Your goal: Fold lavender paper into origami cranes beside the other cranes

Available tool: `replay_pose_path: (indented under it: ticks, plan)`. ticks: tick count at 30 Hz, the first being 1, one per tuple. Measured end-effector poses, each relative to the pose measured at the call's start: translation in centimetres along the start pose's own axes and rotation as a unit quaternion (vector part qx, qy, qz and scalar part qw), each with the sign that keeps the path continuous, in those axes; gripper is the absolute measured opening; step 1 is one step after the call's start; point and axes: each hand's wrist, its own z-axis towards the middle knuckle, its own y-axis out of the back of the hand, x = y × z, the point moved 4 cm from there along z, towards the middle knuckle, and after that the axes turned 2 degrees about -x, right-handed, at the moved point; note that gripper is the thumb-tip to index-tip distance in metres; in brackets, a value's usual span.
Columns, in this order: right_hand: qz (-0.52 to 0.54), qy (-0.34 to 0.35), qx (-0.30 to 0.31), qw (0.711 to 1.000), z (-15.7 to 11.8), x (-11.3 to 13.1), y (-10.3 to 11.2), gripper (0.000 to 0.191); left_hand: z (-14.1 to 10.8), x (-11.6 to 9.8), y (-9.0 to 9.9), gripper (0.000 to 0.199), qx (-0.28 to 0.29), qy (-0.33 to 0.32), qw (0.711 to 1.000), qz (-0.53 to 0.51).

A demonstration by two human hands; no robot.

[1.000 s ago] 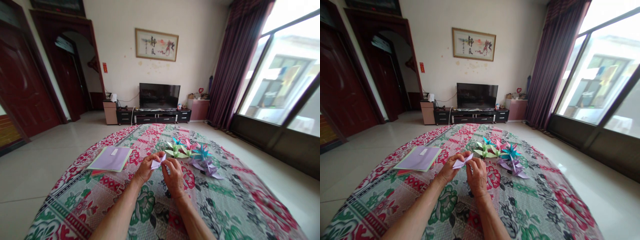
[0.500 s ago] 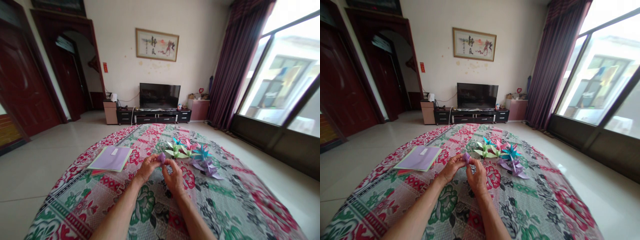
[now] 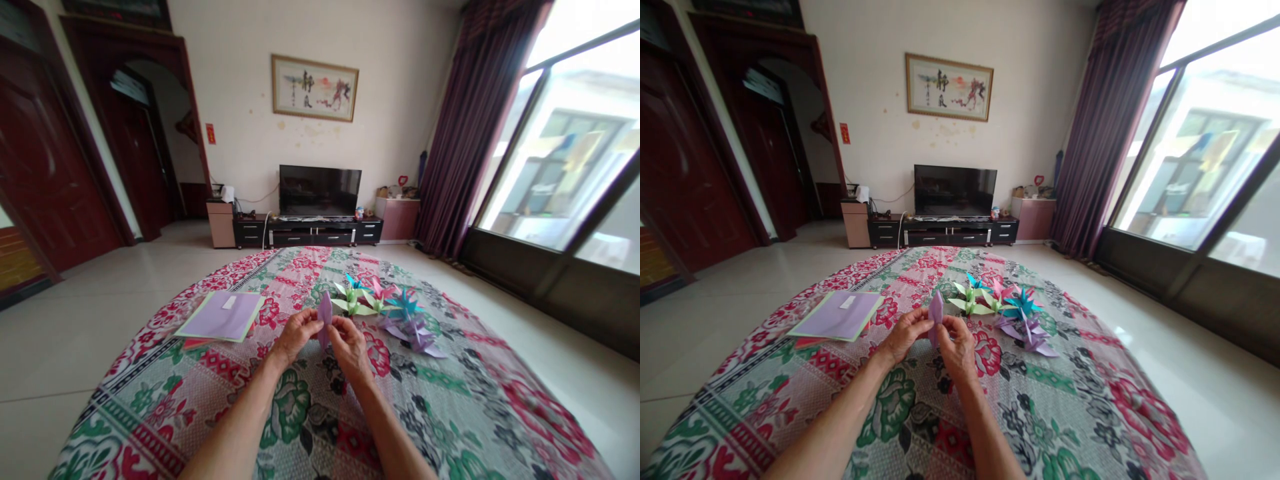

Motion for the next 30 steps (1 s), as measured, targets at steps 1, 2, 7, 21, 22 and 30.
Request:
replay_pose_path:
  ticks: [1, 2, 7, 21, 22, 30]
  plan:
    - [0.019, -0.012, 0.003, 1.0, 0.0, 0.0, 0.0, 0.022, 0.0, 0.1, 0.0, 0.021, 0.0, 0.002, 1.0, 0.003]
    - [0.039, -0.024, 0.007, 0.999, 0.0, 0.0, -0.1, 0.022, 0.0, 0.1, 0.0, 0.021, 0.0, 0.004, 1.0, 0.005]
    - [0.095, -0.071, 0.014, 0.993, 0.1, 0.2, -0.1, 0.024, 0.0, 0.2, -0.1, 0.026, 0.016, 0.017, 1.0, 0.007]
    - [0.167, -0.128, 0.028, 0.977, 0.1, -1.7, -0.3, 0.023, 0.2, 0.0, -0.1, 0.023, -0.007, 0.013, 1.0, 0.007]
    - [0.172, -0.131, 0.03, 0.976, 0.1, -1.9, -0.3, 0.023, 0.1, -0.1, -0.1, 0.024, -0.012, 0.014, 1.0, 0.003]
    - [0.185, -0.163, 0.056, 0.967, -0.1, -1.9, -0.5, 0.02, -0.1, -0.6, -0.3, 0.025, -0.014, -0.007, 1.0, 0.015]
